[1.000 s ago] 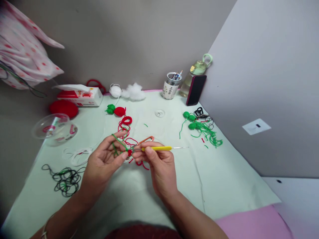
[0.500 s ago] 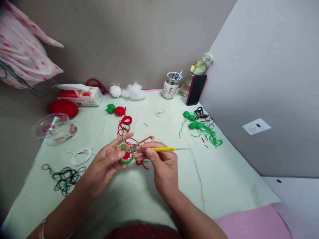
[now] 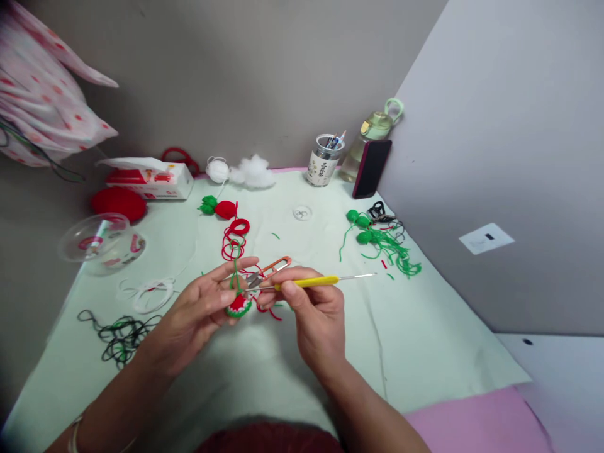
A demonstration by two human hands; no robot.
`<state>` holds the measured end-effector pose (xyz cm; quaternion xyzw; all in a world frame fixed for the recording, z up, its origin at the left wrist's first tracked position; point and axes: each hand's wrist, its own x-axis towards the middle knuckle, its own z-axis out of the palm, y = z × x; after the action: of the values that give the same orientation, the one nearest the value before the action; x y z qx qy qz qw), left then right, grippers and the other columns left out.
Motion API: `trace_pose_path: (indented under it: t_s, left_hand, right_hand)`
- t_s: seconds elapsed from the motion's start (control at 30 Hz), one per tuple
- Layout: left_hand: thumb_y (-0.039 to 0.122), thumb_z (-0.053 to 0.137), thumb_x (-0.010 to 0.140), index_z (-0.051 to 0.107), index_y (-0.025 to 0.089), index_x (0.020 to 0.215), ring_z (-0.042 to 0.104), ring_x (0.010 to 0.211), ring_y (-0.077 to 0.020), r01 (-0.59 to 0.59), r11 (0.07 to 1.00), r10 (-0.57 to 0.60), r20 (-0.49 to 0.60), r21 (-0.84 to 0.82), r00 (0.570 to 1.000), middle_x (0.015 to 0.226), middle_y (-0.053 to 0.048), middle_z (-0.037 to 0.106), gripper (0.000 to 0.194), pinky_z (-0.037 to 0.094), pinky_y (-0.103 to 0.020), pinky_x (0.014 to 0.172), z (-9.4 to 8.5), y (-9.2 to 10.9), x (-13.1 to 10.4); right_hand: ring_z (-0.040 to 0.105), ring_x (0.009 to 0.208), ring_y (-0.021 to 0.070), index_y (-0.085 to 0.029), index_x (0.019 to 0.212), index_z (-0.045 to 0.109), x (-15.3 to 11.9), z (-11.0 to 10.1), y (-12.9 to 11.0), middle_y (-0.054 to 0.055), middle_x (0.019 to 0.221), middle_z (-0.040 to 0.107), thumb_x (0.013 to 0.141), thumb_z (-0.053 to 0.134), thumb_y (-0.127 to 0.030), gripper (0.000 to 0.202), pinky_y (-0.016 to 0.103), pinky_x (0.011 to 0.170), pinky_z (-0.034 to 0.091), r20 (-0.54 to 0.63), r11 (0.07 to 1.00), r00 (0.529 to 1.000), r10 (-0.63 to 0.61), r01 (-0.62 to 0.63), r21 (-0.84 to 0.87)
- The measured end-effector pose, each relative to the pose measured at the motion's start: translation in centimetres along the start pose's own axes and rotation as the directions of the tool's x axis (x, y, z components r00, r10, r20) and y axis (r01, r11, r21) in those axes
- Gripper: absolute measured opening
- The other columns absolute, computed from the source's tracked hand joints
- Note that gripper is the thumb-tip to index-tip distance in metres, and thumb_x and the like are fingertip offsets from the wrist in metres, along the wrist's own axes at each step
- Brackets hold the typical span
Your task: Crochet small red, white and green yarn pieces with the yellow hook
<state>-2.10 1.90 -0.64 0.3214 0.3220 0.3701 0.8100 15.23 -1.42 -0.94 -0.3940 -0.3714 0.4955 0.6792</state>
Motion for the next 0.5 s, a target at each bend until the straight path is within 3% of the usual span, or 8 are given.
trace_pose_path:
  t_s: [0.17, 0.5]
  left_hand:
    - [0.03, 0.084, 0.083, 0.074, 0.022, 0.133, 0.056, 0.081, -0.0172, -0.004, 1.0, 0.004, -0.01, -0.005, 1.0, 0.09, -0.004, 0.064, 0.052, 0.047, -0.025, 0.063, 0.06, -0.08, 0.0]
    - [0.026, 0.084, 0.084, 0.079, 0.025, 0.128, 0.058, 0.077, -0.0133, 0.005, 0.999, -0.004, 0.023, -0.05, 1.0, 0.085, -0.002, 0.062, 0.043, 0.047, -0.021, 0.062, -0.08, 0.17, -0.1]
  right_hand:
    - [0.074, 0.06, 0.0166, -0.025, 0.086, 0.085, 0.02, -0.04, 0.16, 0.004, 0.08, 0.082, 0.086, 0.085, -0.039, 0.014, 0.031, 0.06, 0.066, 0.003, 1.0, 1.0, -0.017, 0.017, -0.021]
    - [0.074, 0.062, 0.0168, -0.024, 0.086, 0.085, 0.24, -0.31, -0.1, 0.003, 0.078, 0.079, 0.087, 0.084, -0.037, 0.013, 0.031, 0.063, 0.065, 0.027, 0.999, 0.999, -0.023, 0.023, -0.029]
